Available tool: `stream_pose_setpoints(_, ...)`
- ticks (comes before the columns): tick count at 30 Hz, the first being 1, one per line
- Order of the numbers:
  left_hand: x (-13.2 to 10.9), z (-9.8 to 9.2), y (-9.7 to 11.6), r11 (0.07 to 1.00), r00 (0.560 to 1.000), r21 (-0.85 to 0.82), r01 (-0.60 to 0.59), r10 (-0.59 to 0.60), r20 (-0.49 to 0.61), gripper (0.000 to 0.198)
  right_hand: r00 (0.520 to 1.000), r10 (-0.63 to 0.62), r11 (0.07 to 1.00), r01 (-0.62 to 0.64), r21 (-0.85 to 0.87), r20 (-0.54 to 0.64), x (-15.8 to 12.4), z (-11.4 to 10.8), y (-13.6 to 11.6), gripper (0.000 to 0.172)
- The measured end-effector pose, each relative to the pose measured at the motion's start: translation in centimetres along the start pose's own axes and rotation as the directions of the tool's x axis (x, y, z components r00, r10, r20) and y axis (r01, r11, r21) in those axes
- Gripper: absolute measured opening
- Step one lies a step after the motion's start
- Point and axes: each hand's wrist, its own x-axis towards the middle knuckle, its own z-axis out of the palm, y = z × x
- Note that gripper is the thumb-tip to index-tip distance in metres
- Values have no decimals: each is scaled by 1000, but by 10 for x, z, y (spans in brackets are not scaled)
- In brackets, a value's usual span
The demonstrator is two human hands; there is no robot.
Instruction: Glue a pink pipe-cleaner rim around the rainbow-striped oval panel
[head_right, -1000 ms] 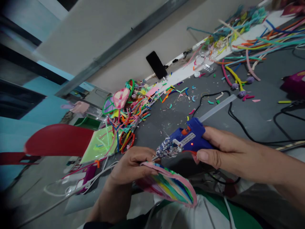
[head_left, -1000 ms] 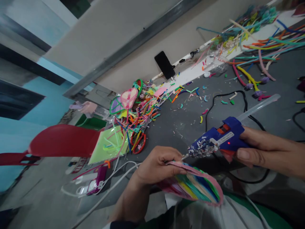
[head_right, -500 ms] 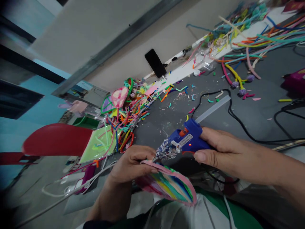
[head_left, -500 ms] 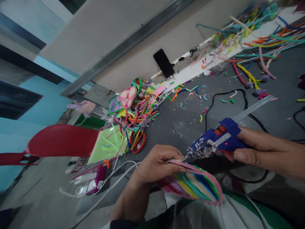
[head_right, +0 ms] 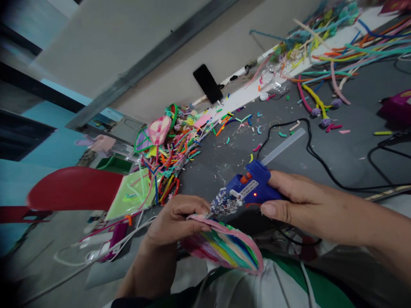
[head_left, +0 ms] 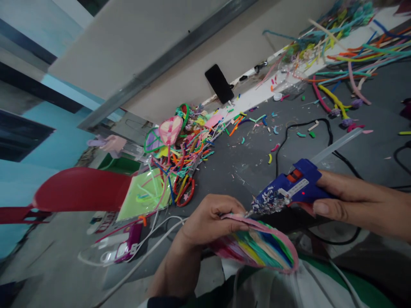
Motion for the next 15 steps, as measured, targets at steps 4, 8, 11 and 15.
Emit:
stream_pose_setpoints(4, -1, 0, -2, 1000, 1000, 2, -7, 7, -10, 18, 1000, -1, 1000, 1, 15, -1, 1, 0, -2, 35)
stream_pose_setpoints(8, -3, -1, -2, 1000, 1000, 6, 3, -3, -17, 20, 999, 35, 999, -35, 13, -9, 2, 0, 0, 38)
stream_pose_setpoints(11, -3, -1, -2, 1000, 1000, -1, 10, -10, -26, 22, 999, 32, 999, -31, 19, -23, 3, 0, -1, 41)
stream_pose_setpoints(15, -3, -1, -2, 1000, 1000, -25, 1, -2, -26, 21, 1000, 8, 998, -7, 69, -9, 3, -1, -4, 38)
